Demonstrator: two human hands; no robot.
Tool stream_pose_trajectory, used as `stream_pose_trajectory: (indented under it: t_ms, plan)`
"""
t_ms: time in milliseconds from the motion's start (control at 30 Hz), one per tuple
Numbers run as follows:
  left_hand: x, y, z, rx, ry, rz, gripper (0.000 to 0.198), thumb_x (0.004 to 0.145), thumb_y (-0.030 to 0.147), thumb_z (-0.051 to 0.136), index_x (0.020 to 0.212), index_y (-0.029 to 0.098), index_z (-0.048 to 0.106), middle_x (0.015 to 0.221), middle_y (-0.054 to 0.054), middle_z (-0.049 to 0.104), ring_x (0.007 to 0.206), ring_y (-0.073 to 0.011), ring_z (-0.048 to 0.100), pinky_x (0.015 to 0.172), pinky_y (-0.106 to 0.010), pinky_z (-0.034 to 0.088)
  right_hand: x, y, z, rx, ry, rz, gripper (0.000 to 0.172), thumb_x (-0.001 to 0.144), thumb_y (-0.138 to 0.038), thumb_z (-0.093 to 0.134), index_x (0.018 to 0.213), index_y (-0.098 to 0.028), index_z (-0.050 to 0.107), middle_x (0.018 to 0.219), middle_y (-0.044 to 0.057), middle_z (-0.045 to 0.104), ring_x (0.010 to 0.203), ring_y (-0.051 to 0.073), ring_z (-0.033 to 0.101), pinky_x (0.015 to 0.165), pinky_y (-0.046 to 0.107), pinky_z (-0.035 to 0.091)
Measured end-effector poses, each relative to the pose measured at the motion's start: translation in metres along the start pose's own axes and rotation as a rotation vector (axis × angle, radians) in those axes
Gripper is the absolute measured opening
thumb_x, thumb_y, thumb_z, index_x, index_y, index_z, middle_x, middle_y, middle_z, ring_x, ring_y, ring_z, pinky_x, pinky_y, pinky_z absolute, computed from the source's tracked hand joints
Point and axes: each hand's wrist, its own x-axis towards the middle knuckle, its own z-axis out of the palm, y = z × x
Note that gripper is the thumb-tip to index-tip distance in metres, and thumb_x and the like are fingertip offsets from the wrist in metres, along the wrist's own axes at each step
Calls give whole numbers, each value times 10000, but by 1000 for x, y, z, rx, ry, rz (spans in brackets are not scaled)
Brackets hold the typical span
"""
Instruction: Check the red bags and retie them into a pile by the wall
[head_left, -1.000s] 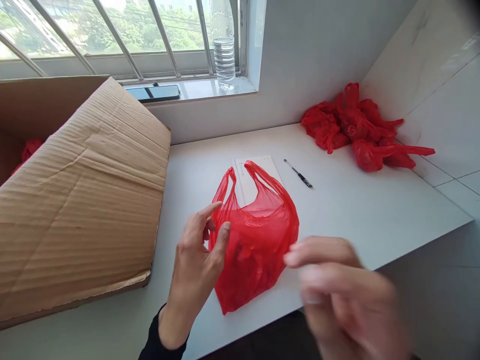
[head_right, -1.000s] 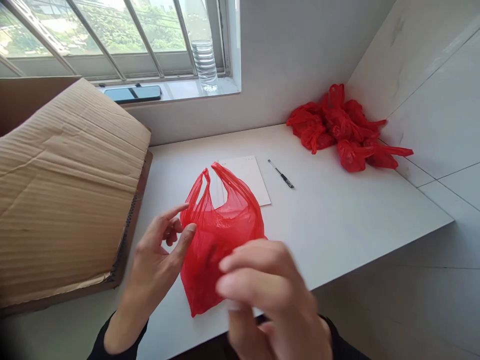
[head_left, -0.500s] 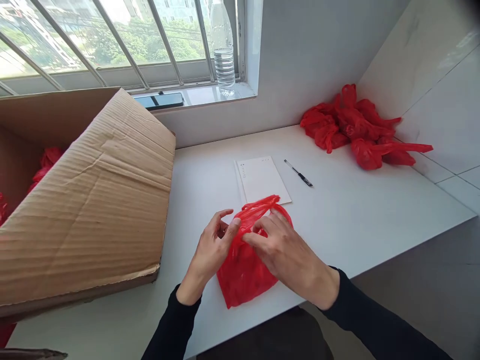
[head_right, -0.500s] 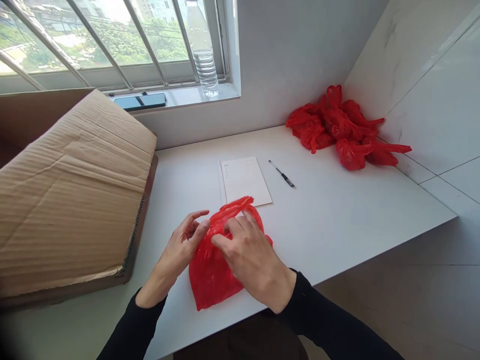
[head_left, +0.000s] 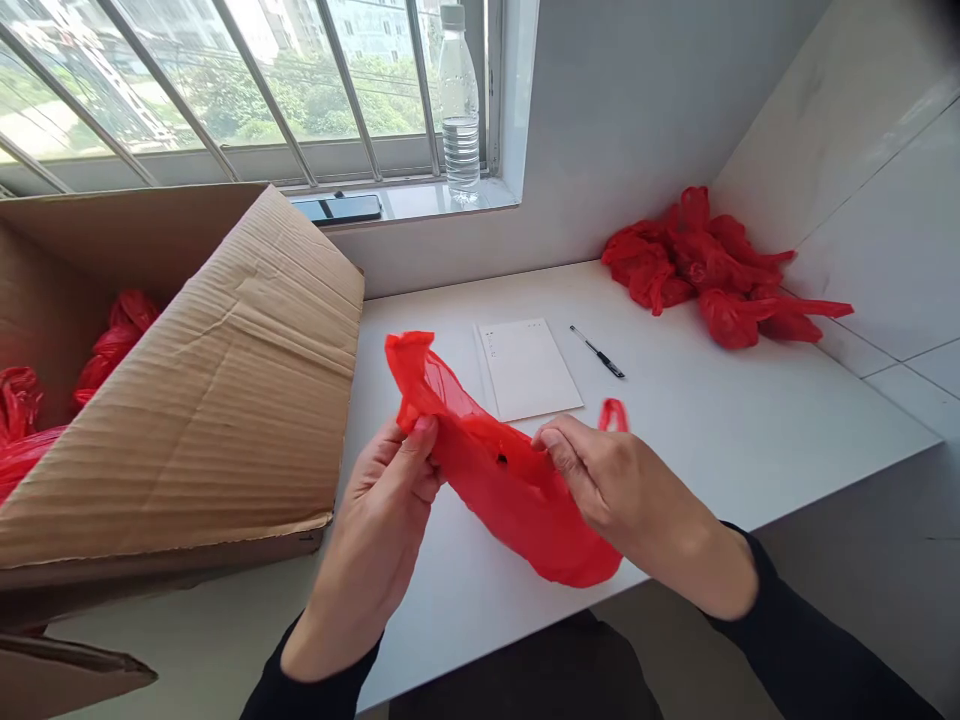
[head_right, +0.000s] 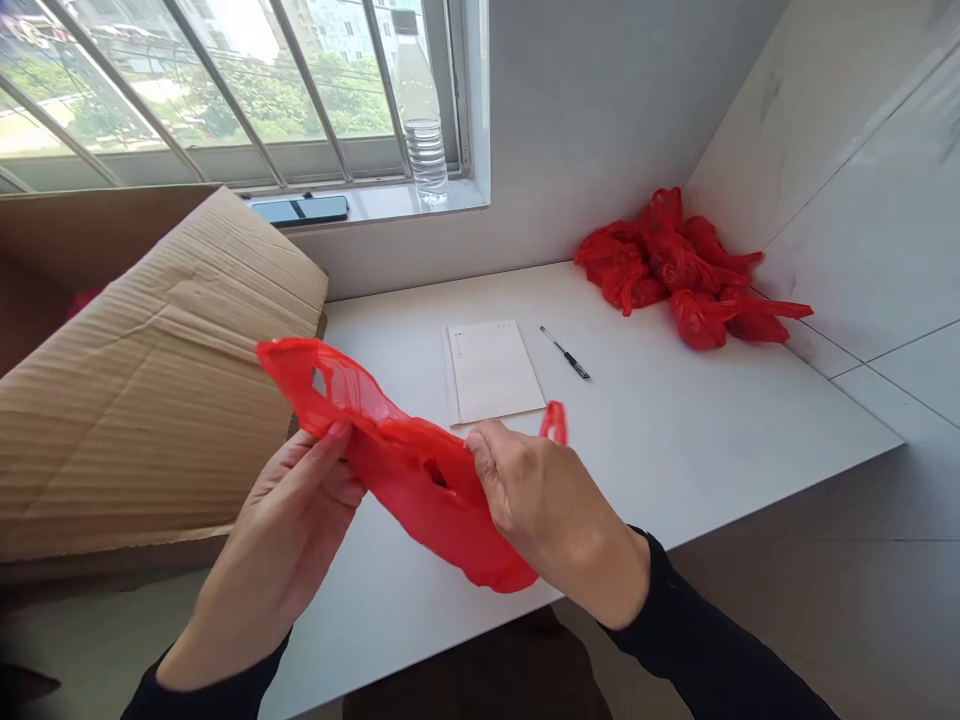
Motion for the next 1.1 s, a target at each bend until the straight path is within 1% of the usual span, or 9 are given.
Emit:
stream_pose_trajectory:
  t_ms: [133,233,333,433,567,700,900,1000,1100]
  plan:
    - [-18,2,-6,0,107,22,189,903,399,707,864,215,708,872,0,661,780,-121,579,698,-175,536,-7,0,3,-156,-95,-112,155,1052,-319,450,1168,-260,534,686,-51,615,543,159,550,526,283,334]
    - [-28,-3,-15,116,128,28,229,840,428,766,982,262,699,806,25,658,738,-124,592,672,-174,536,-14,7,18,-362,-92,-198,440,1001,-286,564,1397,-172,410,815,27,676,650,220,626,578,315,368]
    - [-35,-3,-16,298,119,17,474,780,416,828,1195,325,620,850,23,722,746,-160,663,673,-214,557,-11,16,23,-364,-139,-176,204,1008,-226,532,1209,-193,519,788,15,669,632,202,622,556,301,338]
    - [-38,0,-14,467,122,27,458,781,453,823,1173,288,651,921,-24,766,773,-214,709,657,-260,565,-5,19,15,-345,-145,-89,84,996,-205,528,1069,-237,555,704,-23,644,535,168,580,494,285,261]
    - [-38,0,-15,601,135,101,277,863,468,741,1060,274,767,1000,-31,776,871,-238,714,760,-297,576,-7,0,0,-168,-52,-141,166,1011,-210,507,1150,-269,576,798,-11,688,630,173,642,545,292,393]
    - [-46,-3,-11,645,181,174,233,886,460,718,1055,323,802,1005,-3,776,920,-232,702,775,-267,573,-9,-24,9,106,-174,-348,394,901,7,481,1171,-264,578,1063,9,701,916,170,670,762,283,507]
    - [-65,-8,-16,444,309,74,255,825,483,772,1032,340,812,1069,-3,779,1033,-270,706,801,-263,604,-1,-16,18,-438,-459,-166,277,744,76,541,744,-200,548,639,-11,609,531,161,536,467,337,280]
    - [-67,-14,-25,254,333,-42,302,797,526,779,1013,317,807,1059,-32,782,1025,-304,710,803,-336,632,1,-15,12,-478,-316,-70,204,925,-59,518,791,-208,558,583,-27,558,453,154,484,446,339,216]
    - [-65,-19,-26,165,361,-68,309,785,492,792,1036,312,793,1049,-39,776,1001,-310,715,765,-354,643,3,-21,15,-357,-148,-94,124,1008,-165,483,1082,-196,577,722,-6,637,534,182,573,473,323,291]
